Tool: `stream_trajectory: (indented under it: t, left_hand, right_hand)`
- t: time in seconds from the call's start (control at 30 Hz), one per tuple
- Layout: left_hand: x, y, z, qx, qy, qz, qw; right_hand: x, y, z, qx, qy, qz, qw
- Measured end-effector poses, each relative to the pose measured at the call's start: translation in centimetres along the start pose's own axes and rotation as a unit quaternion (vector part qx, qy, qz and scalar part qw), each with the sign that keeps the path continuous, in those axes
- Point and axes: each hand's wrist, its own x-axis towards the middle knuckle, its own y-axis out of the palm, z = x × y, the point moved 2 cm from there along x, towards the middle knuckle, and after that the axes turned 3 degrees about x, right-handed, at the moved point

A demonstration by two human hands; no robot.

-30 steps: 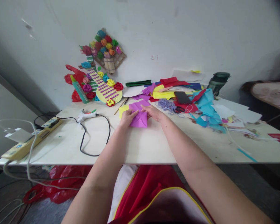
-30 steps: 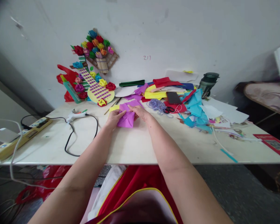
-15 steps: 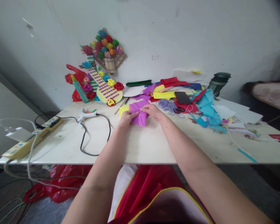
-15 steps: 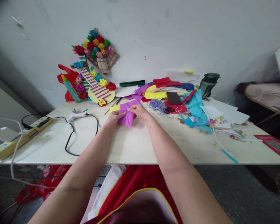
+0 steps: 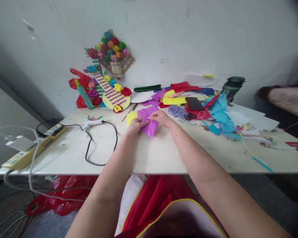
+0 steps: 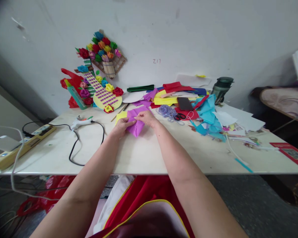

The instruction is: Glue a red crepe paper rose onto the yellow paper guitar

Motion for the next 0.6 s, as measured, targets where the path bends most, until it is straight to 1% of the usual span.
stream_trajectory:
  t: [0.1,0.2,0.37,0.5,0.6]
  left_hand:
    - [0.03,-0.02,0.02,-0.001,-0.004,-0.006,1.0]
    - [0.0,0.04,0.0,0.007,-0.007,0.006,1.0]
    - [0.05,0.08,-0.03,0.004,0.001,0.019,1.0]
    - [0.17,-0.04,0.11,-0.012,0.008,0.012,1.0]
    - [0.33,-0.17,0.24,-0.025,0.008,0.013,1.0]
  right_hand:
    - [0.05,0.0,-0.06,0.003,-0.007,0.012,1.0]
    - [0.12,0.14,-0.09,0.024,-0.008,0.026,0.999]
    - [0.24,0.34,-0.21,0.04,-0.004,0.008,0.999]
    - [0.19,0.19,-0.34,0.058,-0.004,0.017,0.998]
    - [0.05,-0.05,-0.47,0.072,0.023,0.037,0.996]
